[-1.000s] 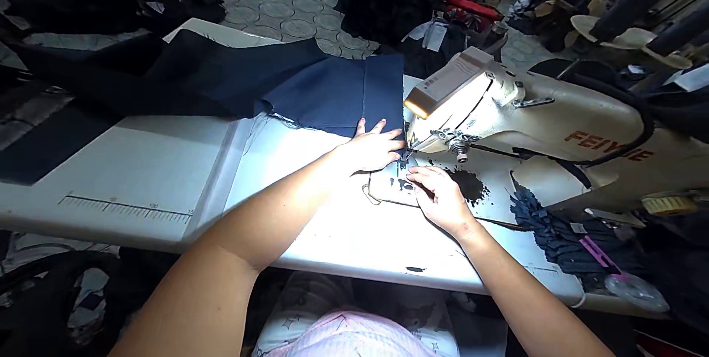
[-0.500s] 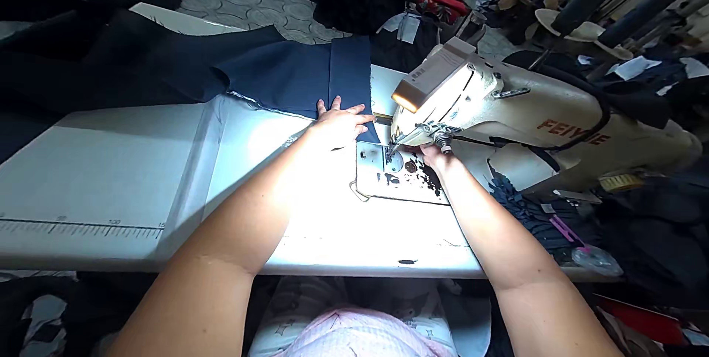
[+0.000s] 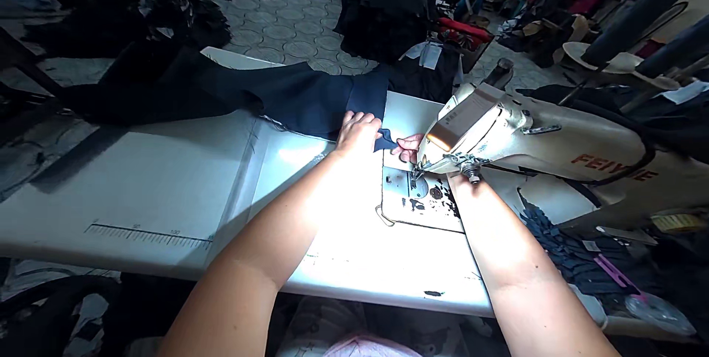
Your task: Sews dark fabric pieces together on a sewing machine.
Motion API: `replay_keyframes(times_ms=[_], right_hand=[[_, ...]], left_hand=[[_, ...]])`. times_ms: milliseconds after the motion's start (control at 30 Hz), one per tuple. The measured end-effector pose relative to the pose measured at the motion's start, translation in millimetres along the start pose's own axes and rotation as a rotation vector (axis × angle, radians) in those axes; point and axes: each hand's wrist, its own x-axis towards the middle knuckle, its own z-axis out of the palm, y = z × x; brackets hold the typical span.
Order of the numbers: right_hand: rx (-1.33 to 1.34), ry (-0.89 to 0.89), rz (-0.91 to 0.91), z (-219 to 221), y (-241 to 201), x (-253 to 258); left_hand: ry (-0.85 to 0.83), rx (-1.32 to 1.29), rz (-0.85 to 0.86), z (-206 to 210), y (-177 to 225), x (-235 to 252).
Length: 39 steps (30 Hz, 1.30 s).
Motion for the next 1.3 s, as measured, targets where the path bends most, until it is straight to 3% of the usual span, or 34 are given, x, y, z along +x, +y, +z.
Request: replay_keyframes(times_ms=[67, 133, 167, 200, 267, 333, 400, 433, 533, 600, 667, 733, 800, 933, 1033, 1167, 1233, 1300], right_hand=[[0.077, 0.181, -0.005, -4, 11, -15], [0.206, 0.073, -0.074, -41, 48, -25], [0.197, -0.14, -0.298, -68, 90, -10], [0.163, -0.127, 0.017, -76, 80, -9], [0.25, -0.263, -0.05, -85, 118, 14], [0.149, -0.033, 0.017, -73, 111, -7], [-0.199, 0.127, 0.016, -57, 95, -50], [-0.388, 0.132, -0.112, -40, 94, -69], [-0.758, 0.218, -0.842, 18, 104, -98], [-0.774, 0.143, -1.053, 41, 81, -89], [-0.818, 0.061, -1.061, 56, 57, -60], [-0.871, -0.022, -0.97, 73, 43, -27], [-0.907, -0.022, -0.888, 94, 30, -7], [-1.005, -0.006, -0.619, 160, -25, -27], [-0.983, -0.164, -0.476, 216, -66, -78], [-0.788, -0.324, -0.688, 277, -75, -149], [-0.699, -0.441, -0.824, 297, -70, -167], [-0.622, -0.583, -0.915, 301, -73, -167]], left_hand=[[-0.104, -0.018, 0.067, -10, 8, -4], [-0.296, -0.083, 0.148, -19, 15, -7], [-0.388, -0.163, 0.197, -24, 16, -8], [-0.487, -0.26, 0.246, -29, 15, -9], [-0.714, -0.444, 0.296, -41, 12, -12], [-0.912, -0.492, 0.266, -54, 5, -28], [-0.964, -0.448, 0.207, -71, -1, -61], [-0.972, -0.432, 0.184, -82, -5, -80], [-1.088, -0.539, 0.237, -101, -23, -127], [-1.082, -0.57, 0.249, -117, -19, -161], [-0.896, -0.479, 0.248, -136, -11, -197], [-0.54, -0.376, 0.232, -151, -6, -238], [-0.228, -0.385, 0.034, -159, 5, -283], [-0.039, -0.859, -0.584, -138, 46, -342], [0.267, -1.276, -0.803, -110, 64, -347], [0.855, -1.512, -0.842, -114, 45, -332], [0.998, -1.54, -0.853, -126, 27, -322], [1.065, -1.449, -0.994, -140, 2, -321]])
